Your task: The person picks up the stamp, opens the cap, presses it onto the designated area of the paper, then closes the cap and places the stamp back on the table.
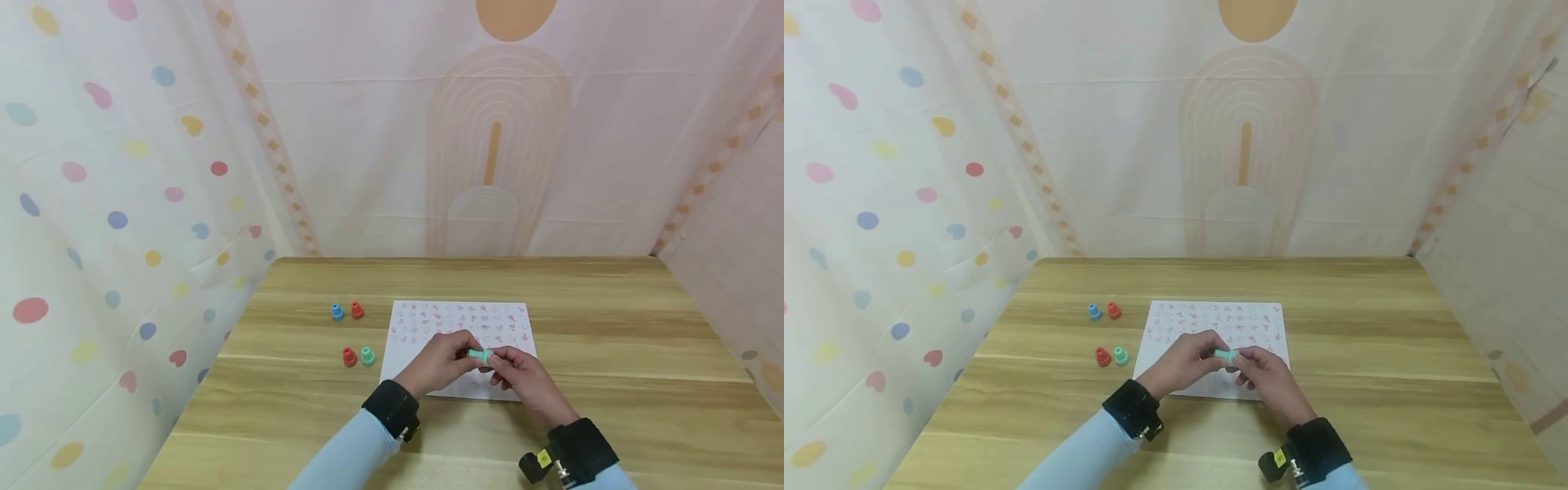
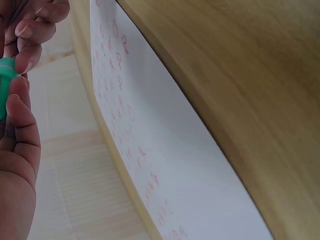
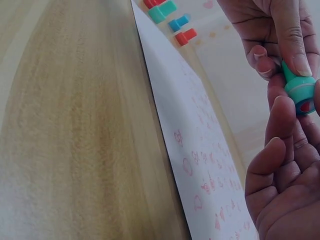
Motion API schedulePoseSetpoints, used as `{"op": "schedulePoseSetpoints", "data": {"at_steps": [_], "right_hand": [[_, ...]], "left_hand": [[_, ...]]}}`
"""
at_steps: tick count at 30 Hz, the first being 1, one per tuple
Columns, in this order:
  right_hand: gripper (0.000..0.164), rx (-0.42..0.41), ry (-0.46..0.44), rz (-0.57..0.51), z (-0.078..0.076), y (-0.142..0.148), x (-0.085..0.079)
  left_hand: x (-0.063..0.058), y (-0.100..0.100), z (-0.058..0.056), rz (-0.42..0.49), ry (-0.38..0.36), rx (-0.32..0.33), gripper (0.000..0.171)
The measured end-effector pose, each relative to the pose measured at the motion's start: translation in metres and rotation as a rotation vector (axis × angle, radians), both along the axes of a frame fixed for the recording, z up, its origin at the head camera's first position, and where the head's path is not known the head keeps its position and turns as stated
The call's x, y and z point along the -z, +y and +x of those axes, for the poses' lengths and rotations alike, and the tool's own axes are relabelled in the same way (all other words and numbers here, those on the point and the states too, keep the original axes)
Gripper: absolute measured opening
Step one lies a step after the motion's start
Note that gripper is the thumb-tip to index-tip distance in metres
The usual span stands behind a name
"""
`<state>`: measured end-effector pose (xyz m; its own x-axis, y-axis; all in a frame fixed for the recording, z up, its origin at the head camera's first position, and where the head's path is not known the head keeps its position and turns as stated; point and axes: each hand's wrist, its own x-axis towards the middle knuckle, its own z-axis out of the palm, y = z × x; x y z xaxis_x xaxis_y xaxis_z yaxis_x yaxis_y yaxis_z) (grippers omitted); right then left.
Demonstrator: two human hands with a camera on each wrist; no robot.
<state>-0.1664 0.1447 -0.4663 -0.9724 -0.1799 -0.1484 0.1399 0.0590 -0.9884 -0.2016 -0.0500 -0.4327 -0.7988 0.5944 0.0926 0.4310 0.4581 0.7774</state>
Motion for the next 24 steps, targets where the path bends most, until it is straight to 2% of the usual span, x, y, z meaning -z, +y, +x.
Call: {"op": "schedulePoseSetpoints", "data": {"at_steps": [14,20,24], "right_hand": [[0.035,0.021,-0.035,0.025,0.002,-0.003,-0.004],[0.038,0.03,-0.045,0.039,0.002,-0.003,-0.009],[0.039,0.037,-0.018,0.083,0.003,-0.002,-0.01]], "left_hand": [[0.003,0.001,-0.002,-0.041,0.012,-0.01,0.01],[0.0,0.0,-0.004,-0.049,0.018,-0.026,0.011],[-0.003,-0.003,-0.006,-0.056,0.018,-0.043,0.013]]}}
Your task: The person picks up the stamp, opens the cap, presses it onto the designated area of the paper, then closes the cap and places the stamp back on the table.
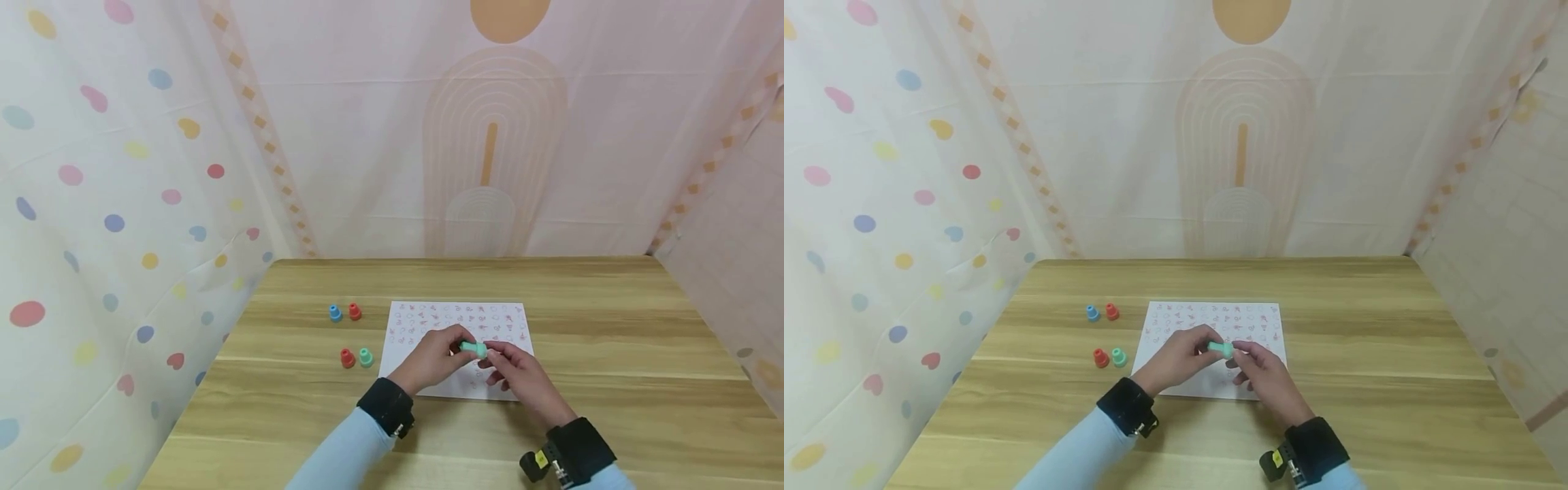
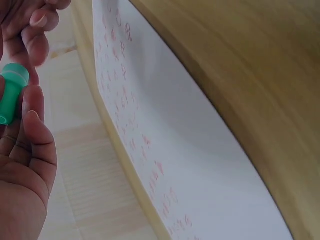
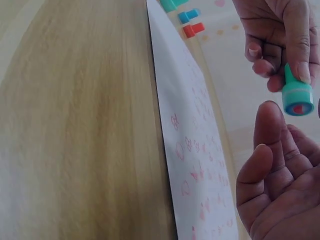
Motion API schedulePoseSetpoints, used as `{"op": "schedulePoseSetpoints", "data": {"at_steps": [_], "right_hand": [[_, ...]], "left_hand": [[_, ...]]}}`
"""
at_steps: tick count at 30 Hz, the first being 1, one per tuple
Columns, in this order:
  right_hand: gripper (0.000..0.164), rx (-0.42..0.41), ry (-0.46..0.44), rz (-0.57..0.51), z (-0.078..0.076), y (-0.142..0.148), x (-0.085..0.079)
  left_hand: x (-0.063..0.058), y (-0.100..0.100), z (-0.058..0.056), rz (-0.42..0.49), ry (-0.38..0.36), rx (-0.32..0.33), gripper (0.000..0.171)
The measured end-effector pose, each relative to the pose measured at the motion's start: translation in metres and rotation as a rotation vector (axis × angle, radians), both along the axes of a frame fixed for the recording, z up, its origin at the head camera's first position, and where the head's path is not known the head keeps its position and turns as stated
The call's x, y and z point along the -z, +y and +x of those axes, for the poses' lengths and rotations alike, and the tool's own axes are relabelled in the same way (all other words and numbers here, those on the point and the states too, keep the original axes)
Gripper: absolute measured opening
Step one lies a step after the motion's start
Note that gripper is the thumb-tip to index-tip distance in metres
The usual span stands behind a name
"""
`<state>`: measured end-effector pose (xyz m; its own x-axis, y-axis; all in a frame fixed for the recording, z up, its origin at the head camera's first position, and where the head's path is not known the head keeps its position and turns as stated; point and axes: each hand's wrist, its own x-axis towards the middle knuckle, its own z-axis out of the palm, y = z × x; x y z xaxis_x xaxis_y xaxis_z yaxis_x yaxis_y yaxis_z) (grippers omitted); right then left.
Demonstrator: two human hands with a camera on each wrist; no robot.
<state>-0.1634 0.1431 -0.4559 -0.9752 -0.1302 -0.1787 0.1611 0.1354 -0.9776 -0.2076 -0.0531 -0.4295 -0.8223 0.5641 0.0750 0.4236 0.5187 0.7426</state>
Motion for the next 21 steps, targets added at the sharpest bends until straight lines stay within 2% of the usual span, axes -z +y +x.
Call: {"op": "schedulePoseSetpoints", "data": {"at_steps": [3,9,15,21], "right_hand": [[0.039,0.008,0.029,0.086,0.0,0.002,0.0],[0.04,0.015,0.121,0.384,0.002,0.006,-0.001],[0.042,-0.01,0.22,0.625,0.003,0.01,-0.004],[0.039,-0.049,0.346,0.82,0.004,0.011,-0.005]], "left_hand": [[-0.003,-0.003,-0.002,-0.013,0.01,-0.013,0.014],[-0.003,-0.007,-0.007,-0.041,0.039,-0.018,0.016],[-0.004,-0.013,-0.008,-0.064,0.029,-0.032,0.015],[-0.005,-0.021,-0.01,-0.093,0.005,-0.064,0.013]]}}
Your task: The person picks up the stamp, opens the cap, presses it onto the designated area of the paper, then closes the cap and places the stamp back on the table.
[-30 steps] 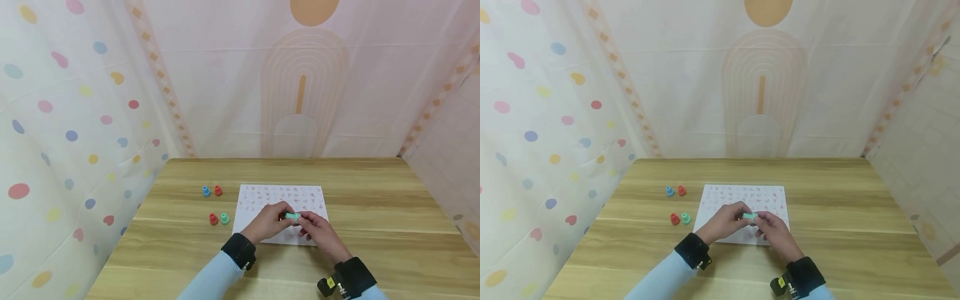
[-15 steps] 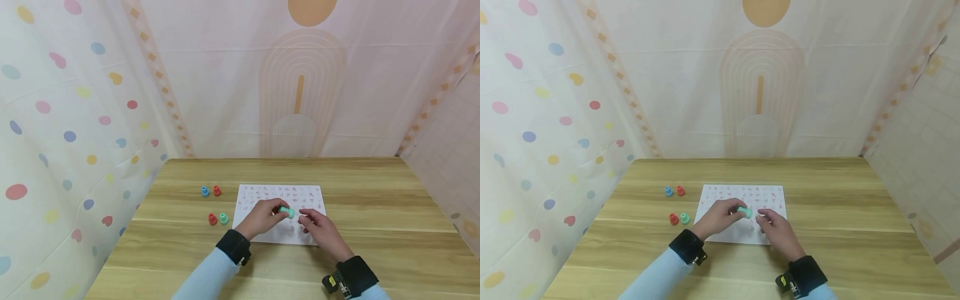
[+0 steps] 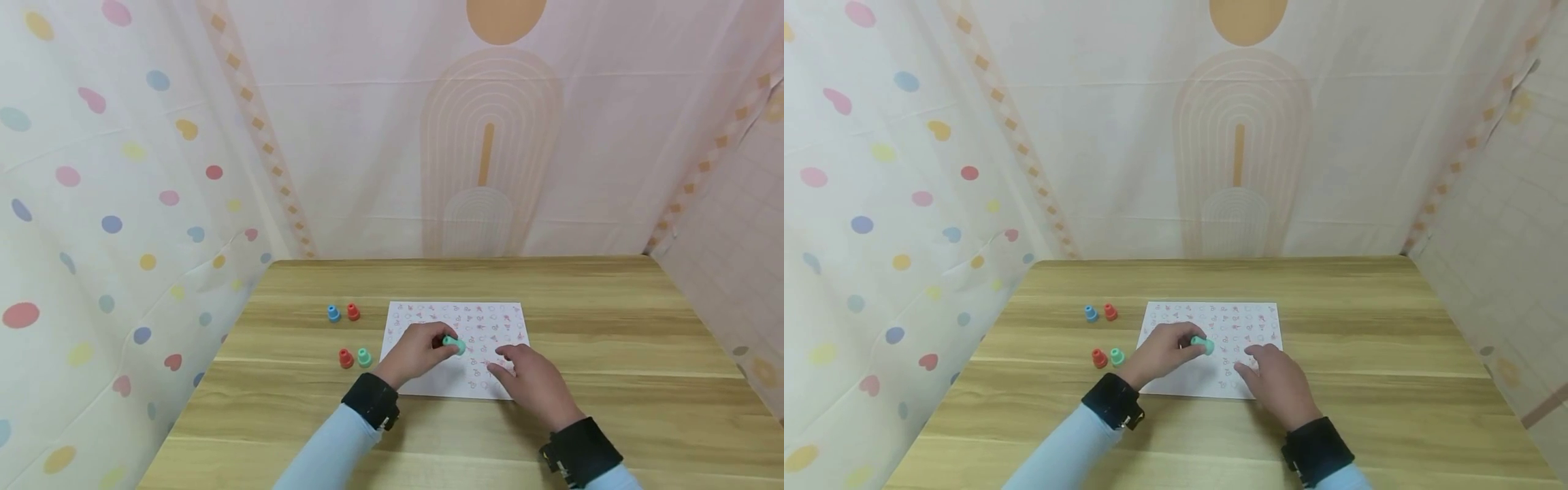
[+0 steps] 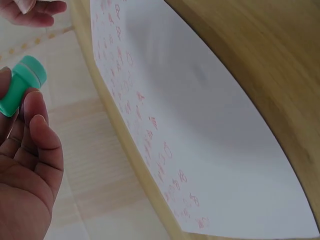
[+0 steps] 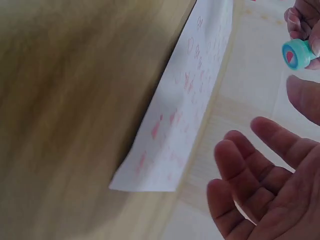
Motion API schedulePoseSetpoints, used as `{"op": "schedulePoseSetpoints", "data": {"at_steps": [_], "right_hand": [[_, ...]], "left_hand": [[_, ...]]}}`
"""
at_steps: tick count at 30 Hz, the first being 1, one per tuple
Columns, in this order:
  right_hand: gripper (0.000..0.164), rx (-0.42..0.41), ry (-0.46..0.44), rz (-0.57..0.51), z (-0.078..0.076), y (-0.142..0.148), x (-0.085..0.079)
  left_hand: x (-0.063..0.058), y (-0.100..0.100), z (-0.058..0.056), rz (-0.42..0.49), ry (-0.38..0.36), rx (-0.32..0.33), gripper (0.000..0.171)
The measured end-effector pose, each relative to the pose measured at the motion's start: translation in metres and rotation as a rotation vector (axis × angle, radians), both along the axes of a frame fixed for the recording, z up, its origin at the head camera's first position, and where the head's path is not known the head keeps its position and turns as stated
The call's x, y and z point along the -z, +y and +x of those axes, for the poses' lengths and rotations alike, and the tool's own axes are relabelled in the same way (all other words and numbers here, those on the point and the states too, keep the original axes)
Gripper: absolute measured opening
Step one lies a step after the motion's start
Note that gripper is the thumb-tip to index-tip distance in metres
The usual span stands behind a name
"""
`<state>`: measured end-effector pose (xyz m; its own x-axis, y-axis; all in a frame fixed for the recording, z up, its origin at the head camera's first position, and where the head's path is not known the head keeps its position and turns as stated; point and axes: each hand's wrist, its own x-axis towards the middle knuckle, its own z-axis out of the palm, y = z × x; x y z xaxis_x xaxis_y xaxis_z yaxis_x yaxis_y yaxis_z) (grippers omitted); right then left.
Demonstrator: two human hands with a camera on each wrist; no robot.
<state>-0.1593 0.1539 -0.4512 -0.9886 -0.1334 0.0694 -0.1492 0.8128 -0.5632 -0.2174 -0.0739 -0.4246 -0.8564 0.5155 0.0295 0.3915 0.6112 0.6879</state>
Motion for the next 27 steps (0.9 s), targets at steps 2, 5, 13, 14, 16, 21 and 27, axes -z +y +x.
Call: {"op": "schedulePoseSetpoints", "data": {"at_steps": [2,5,13,14,16,21,27], "right_hand": [[0.038,-0.01,0.021,0.048,0.001,-0.001,-0.001],[0.037,-0.022,0.044,0.096,0.003,-0.002,-0.003],[0.033,-0.032,0.051,0.146,0.005,-0.002,-0.001],[0.033,-0.03,0.049,0.148,0.006,-0.002,-0.001],[0.032,-0.025,0.05,0.151,0.006,-0.002,0.0],[0.031,-0.033,0.057,0.151,0.006,-0.002,0.001],[0.032,-0.027,0.042,0.151,0.006,-0.002,0.001]], "left_hand": [[0.0,-0.003,-0.001,-0.011,0.0,-0.017,0.013],[-0.002,-0.008,-0.002,-0.022,0.016,-0.036,0.012],[-0.01,-0.028,-0.007,-0.043,0.005,-0.116,0.015],[-0.011,-0.031,-0.007,-0.042,-0.004,-0.128,0.016],[-0.013,-0.039,-0.009,-0.042,-0.021,-0.153,0.016],[-0.018,-0.06,-0.012,-0.032,-0.008,-0.213,0.015],[-0.022,-0.091,-0.018,-0.051,0.039,-0.303,0.017]]}}
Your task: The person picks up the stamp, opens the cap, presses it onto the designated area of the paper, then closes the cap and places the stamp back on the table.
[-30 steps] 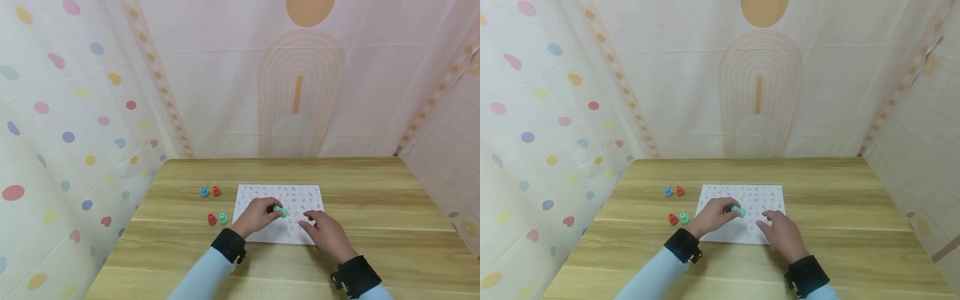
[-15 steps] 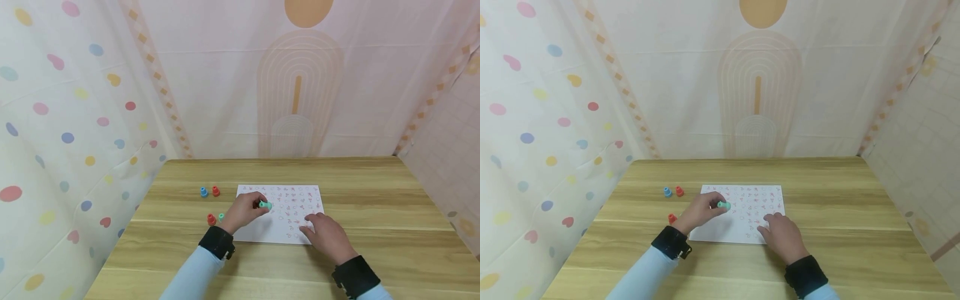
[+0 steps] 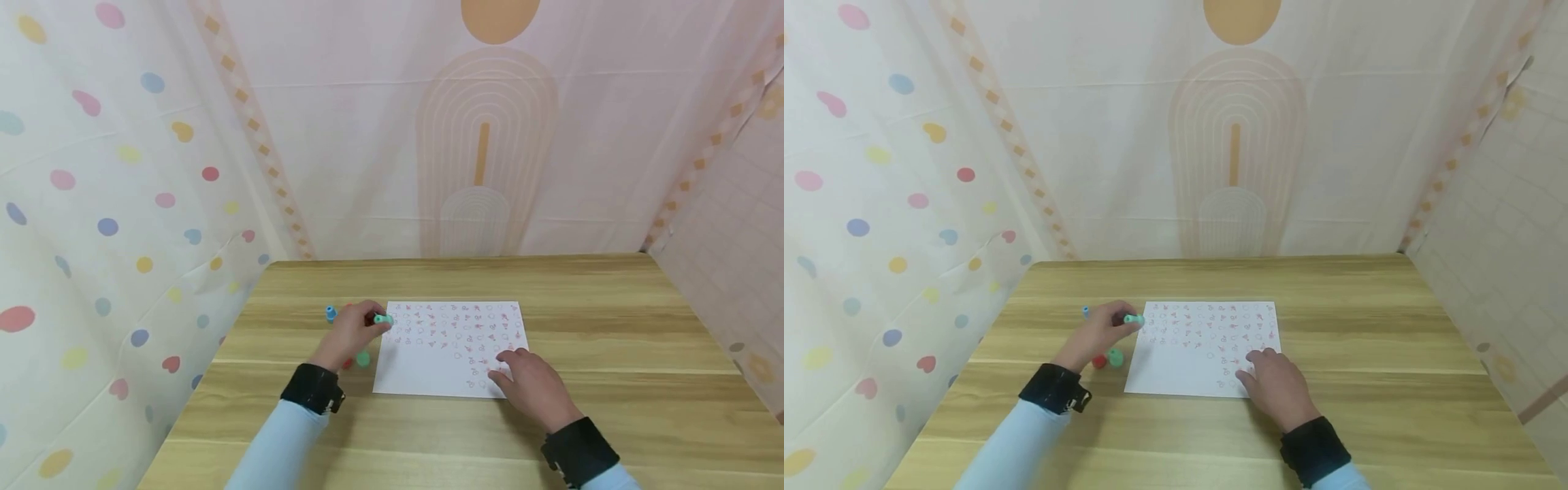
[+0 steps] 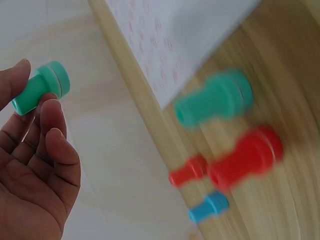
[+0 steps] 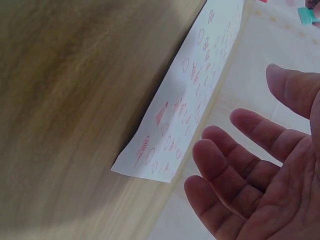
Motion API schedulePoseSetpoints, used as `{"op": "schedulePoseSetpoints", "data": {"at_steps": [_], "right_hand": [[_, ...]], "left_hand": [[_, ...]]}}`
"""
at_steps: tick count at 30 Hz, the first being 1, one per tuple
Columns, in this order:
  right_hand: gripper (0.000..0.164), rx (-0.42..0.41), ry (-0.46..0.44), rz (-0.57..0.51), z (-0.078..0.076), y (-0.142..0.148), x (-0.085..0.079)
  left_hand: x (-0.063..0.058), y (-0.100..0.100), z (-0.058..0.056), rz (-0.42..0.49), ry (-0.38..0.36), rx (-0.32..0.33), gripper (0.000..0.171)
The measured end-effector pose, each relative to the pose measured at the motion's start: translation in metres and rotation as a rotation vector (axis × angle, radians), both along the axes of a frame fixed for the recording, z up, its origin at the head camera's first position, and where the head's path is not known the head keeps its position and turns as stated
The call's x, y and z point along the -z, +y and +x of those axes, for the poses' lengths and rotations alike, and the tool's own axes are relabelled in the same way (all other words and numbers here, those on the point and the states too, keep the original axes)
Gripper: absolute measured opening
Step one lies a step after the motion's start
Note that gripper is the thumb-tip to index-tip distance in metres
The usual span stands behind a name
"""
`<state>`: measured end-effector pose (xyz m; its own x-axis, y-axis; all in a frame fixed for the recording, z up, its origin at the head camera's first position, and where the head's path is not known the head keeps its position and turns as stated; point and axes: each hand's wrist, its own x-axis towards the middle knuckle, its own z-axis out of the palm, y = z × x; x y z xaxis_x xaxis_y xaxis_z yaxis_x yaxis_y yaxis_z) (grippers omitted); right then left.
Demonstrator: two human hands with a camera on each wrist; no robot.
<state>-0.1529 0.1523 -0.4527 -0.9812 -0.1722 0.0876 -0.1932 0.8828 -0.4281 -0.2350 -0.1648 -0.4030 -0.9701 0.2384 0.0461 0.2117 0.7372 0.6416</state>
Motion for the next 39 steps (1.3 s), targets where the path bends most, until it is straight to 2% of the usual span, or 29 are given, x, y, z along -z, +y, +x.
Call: {"op": "schedulePoseSetpoints", "data": {"at_steps": [4,8,14,17,24,34,39], "right_hand": [[0.033,0.001,-0.007,-0.001,0.0,0.0,0.001],[0.033,-0.002,-0.005,-0.003,0.0,-0.001,0.001],[0.033,-0.007,0.0,-0.007,0.0,-0.001,0.001],[0.033,-0.013,0.007,-0.009,0.001,0.0,0.002],[0.033,-0.012,-0.002,-0.019,0.002,0.001,0.001],[0.033,-0.024,-0.002,-0.027,0.001,0.001,0.001],[0.034,-0.017,-0.016,-0.028,0.001,0.001,0.002]], "left_hand": [[-0.001,-0.024,0.001,-0.009,0.0,-0.036,0.019],[0.001,-0.05,0.001,-0.054,0.022,-0.057,0.018],[0.003,-0.079,0.001,-0.171,0.057,-0.099,0.019],[0.006,-0.088,0.0,-0.248,0.055,-0.095,0.015],[0.018,-0.098,0.001,-0.367,-0.021,-0.108,0.011],[0.031,-0.098,0.005,-0.417,-0.125,-0.115,0.015],[0.036,-0.097,0.006,-0.437,-0.132,-0.093,0.017]]}}
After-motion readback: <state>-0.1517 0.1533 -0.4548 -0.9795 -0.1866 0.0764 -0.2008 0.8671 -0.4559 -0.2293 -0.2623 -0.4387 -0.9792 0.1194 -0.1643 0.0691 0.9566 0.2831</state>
